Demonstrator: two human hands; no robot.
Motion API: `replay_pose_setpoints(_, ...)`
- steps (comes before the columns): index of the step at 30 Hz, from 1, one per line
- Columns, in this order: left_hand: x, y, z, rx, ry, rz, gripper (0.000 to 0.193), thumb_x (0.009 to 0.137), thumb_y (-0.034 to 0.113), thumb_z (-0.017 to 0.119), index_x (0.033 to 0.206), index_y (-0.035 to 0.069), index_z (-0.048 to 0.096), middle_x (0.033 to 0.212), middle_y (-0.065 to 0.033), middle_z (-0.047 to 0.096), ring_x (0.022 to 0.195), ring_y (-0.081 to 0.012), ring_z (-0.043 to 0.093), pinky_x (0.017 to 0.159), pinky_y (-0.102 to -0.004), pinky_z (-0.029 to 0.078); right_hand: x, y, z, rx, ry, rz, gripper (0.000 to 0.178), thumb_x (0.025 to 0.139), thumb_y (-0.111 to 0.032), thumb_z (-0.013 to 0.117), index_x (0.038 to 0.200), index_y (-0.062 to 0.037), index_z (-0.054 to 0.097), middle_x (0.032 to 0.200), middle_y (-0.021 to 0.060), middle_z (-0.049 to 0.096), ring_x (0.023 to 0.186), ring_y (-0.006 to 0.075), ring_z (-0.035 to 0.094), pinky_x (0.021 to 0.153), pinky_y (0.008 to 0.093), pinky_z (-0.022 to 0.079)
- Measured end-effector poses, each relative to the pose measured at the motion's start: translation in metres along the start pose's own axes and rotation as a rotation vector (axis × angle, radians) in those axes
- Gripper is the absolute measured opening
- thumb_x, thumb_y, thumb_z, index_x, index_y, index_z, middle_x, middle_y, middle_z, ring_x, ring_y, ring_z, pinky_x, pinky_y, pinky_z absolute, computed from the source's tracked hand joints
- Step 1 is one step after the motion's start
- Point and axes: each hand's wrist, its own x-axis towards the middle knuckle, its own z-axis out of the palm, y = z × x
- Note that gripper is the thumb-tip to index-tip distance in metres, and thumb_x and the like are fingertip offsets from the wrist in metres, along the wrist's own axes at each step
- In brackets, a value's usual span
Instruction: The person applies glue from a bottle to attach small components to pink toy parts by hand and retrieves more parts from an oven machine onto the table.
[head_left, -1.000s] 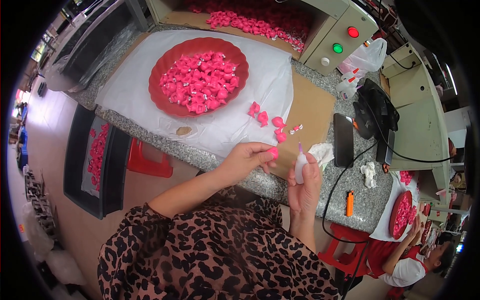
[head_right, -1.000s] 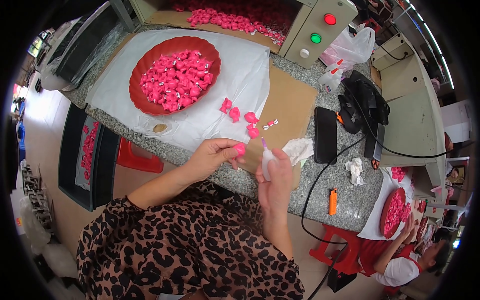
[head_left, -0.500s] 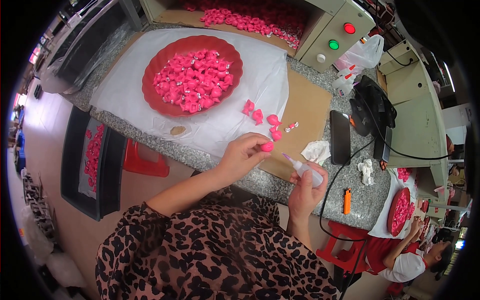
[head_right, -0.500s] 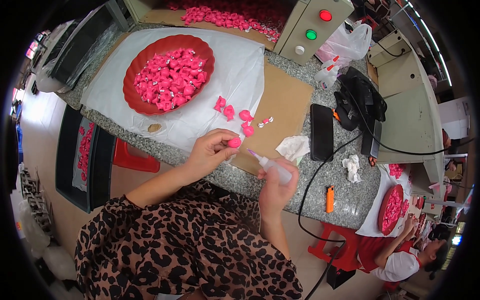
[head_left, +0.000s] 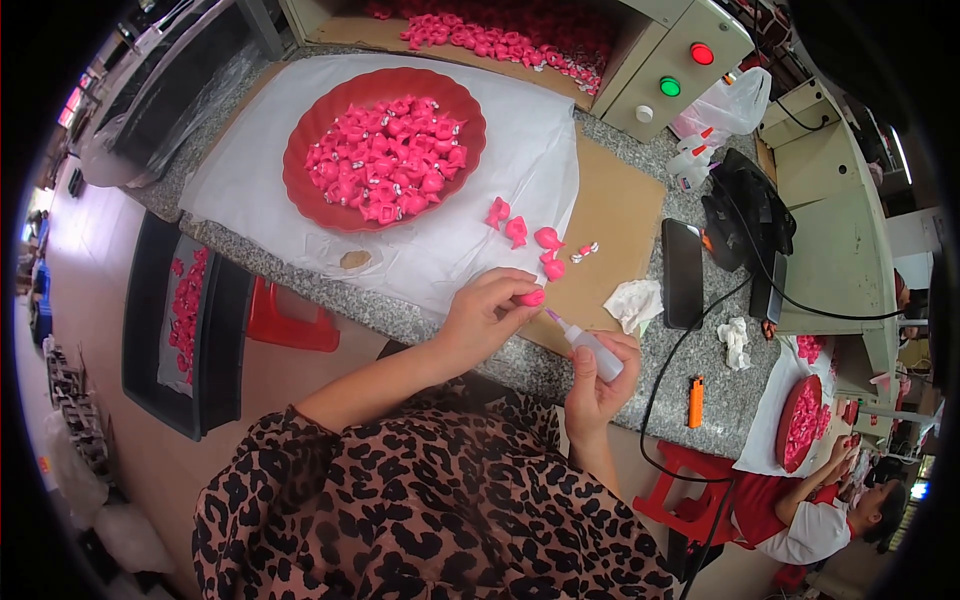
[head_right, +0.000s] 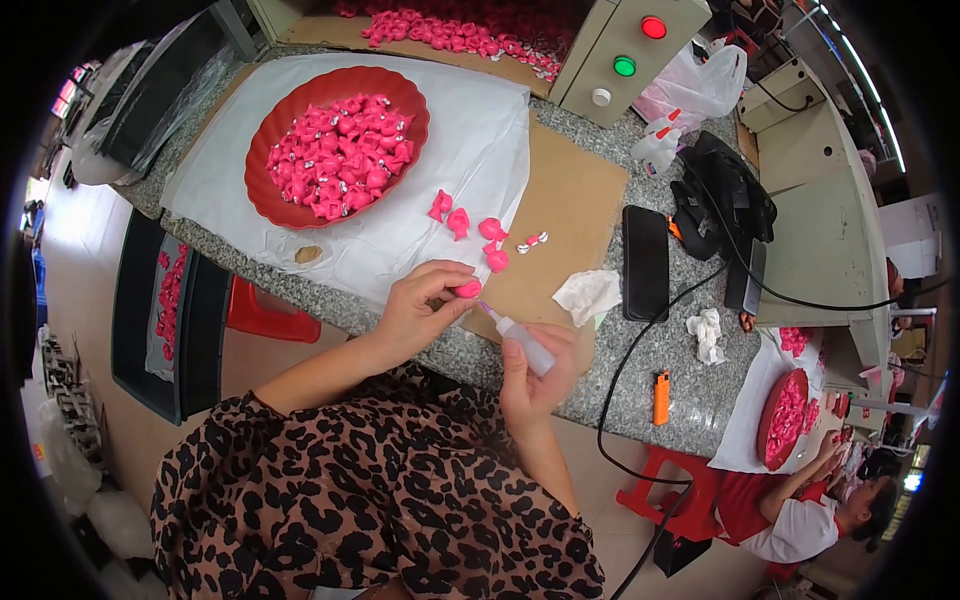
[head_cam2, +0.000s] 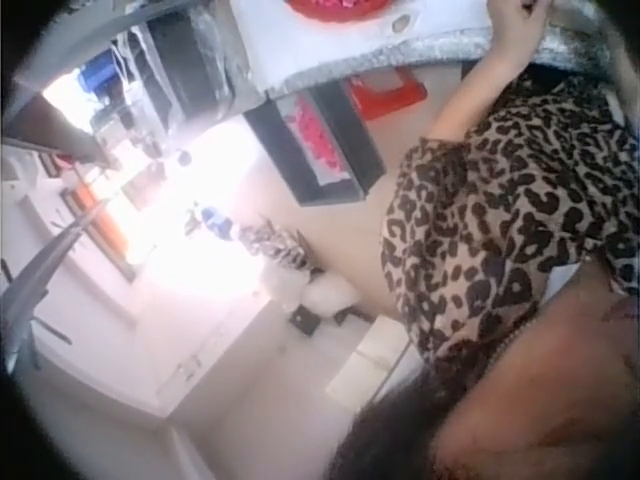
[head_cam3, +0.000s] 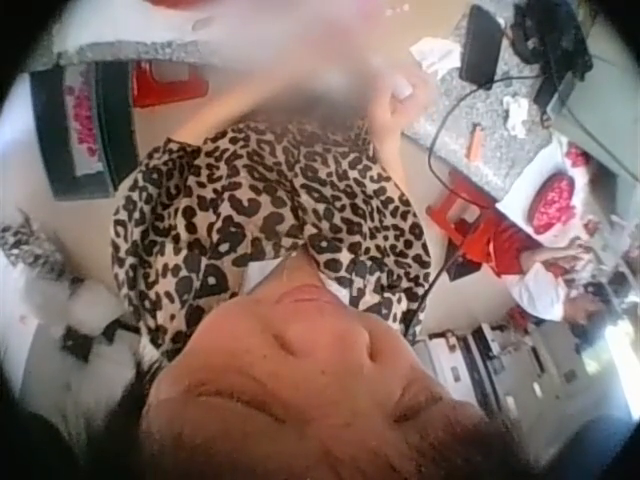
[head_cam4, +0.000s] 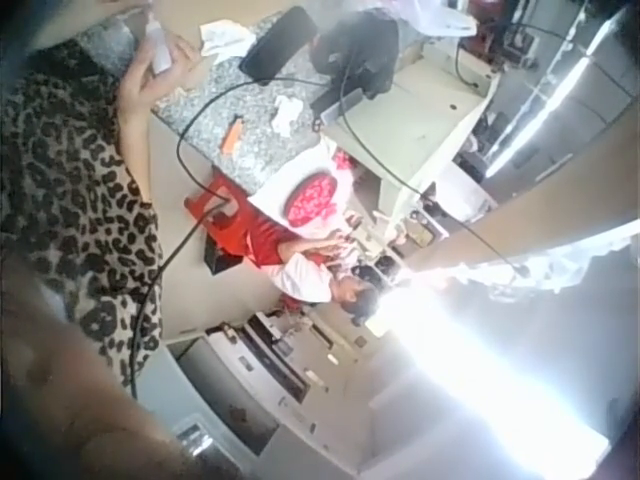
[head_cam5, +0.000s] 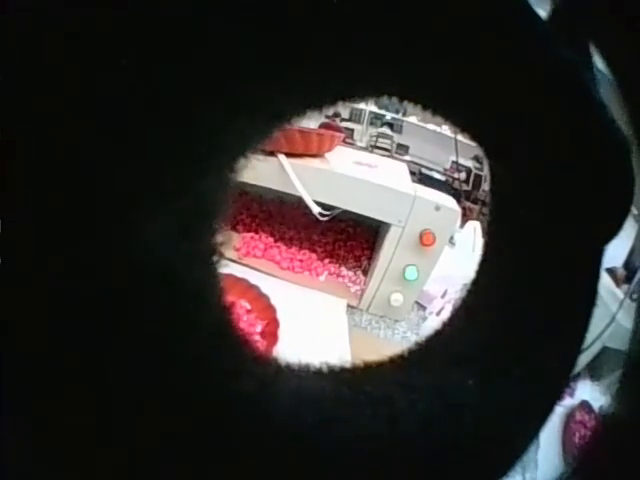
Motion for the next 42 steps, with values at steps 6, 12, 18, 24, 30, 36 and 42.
replay_pose_setpoints(6, -0.0002, -0.0003, -0.0001, -0.001, 0.009, 0.006, 0.018, 0.073, -0.001, 0.06, 0.091, 0.0, 0.058, 0.101, -0.0109, 0.052, 0.077, -0.0107, 0.056, 0.063, -0.0199, 0.049, -0.0014, -0.0008, 0.0012, 0.019, -0.005, 0.045, 0.017, 0.08, -0.003, 0.052, 0.093, 0.0, 0.041, 0.09, 0.01, 0.044, 0.069, 0.0128, 0.049, 0.06, 0.0209, 0.042)
replay_pose_setpoints(12, -0.0005, -0.0014, 0.0005, 0.009, 0.018, 0.028, 0.019, 0.073, -0.002, 0.061, 0.091, 0.0, 0.058, 0.101, -0.0108, 0.052, 0.077, -0.0109, 0.057, 0.063, -0.0202, 0.049, -0.0004, -0.001, 0.0017, 0.015, 0.015, 0.035, 0.016, 0.08, -0.003, 0.051, 0.092, 0.0001, 0.041, 0.09, 0.0102, 0.044, 0.069, 0.0125, 0.049, 0.06, 0.0207, 0.042)
replay_pose_setpoints(18, -0.0012, -0.0022, 0.0009, 0.017, 0.027, 0.03, 0.019, 0.072, -0.002, 0.061, 0.091, 0.0, 0.058, 0.101, -0.011, 0.052, 0.077, -0.0113, 0.057, 0.062, -0.0204, 0.049, -0.0027, -0.0025, 0.0021, 0.086, 0.027, 0.097, 0.021, 0.078, -0.004, 0.057, 0.092, 0.0026, 0.043, 0.089, 0.0133, 0.048, 0.073, 0.0147, 0.048, 0.064, 0.0223, 0.041)
replay_pose_setpoints(24, -0.0009, -0.0029, 0.0004, 0.011, 0.03, 0.032, 0.019, 0.072, -0.003, 0.061, 0.091, -0.001, 0.058, 0.1, -0.0114, 0.053, 0.078, -0.0115, 0.057, 0.062, -0.0203, 0.049, -0.0036, -0.0019, 0.0021, 0.065, 0.038, 0.081, 0.022, 0.077, -0.004, 0.058, 0.092, 0.0024, 0.043, 0.089, 0.0134, 0.048, 0.075, 0.0153, 0.048, 0.065, 0.023, 0.041)
replay_pose_setpoints(30, -0.0009, -0.0017, -0.0002, 0.002, 0.024, 0.023, 0.019, 0.072, -0.002, 0.061, 0.091, -0.001, 0.058, 0.1, -0.0111, 0.053, 0.078, -0.0112, 0.057, 0.062, -0.0201, 0.049, 0.0011, 0.0024, 0.0004, -0.017, 0.011, 0.003, 0.016, 0.08, -0.004, 0.052, 0.091, 0.0002, 0.041, 0.088, 0.0099, 0.044, 0.067, 0.0131, 0.049, 0.057, 0.021, 0.044)
replay_pose_setpoints(36, -0.001, -0.0024, -0.0005, -0.005, 0.015, 0.013, 0.019, 0.073, -0.003, 0.06, 0.091, -0.001, 0.057, 0.101, -0.0106, 0.053, 0.078, -0.0106, 0.057, 0.063, -0.0199, 0.049, 0.0026, -0.0018, 0.0031, 0.104, 0.062, 0.095, 0.015, 0.08, -0.005, 0.052, 0.09, 0.0, 0.042, 0.088, 0.0093, 0.044, 0.063, 0.0122, 0.049, 0.054, 0.0204, 0.042)
replay_pose_setpoints(42, -0.0009, -0.0029, -0.0008, -0.004, -0.002, -0.003, 0.018, 0.073, -0.003, 0.059, 0.091, -0.002, 0.057, 0.101, -0.0103, 0.053, 0.077, -0.0102, 0.056, 0.063, -0.0199, 0.048, 0.0038, -0.0008, 0.0023, 0.137, 0.076, 0.141, 0.015, 0.081, -0.007, 0.052, 0.09, -0.0007, 0.042, 0.088, 0.0088, 0.045, 0.061, 0.0111, 0.049, 0.054, 0.0203, 0.042)
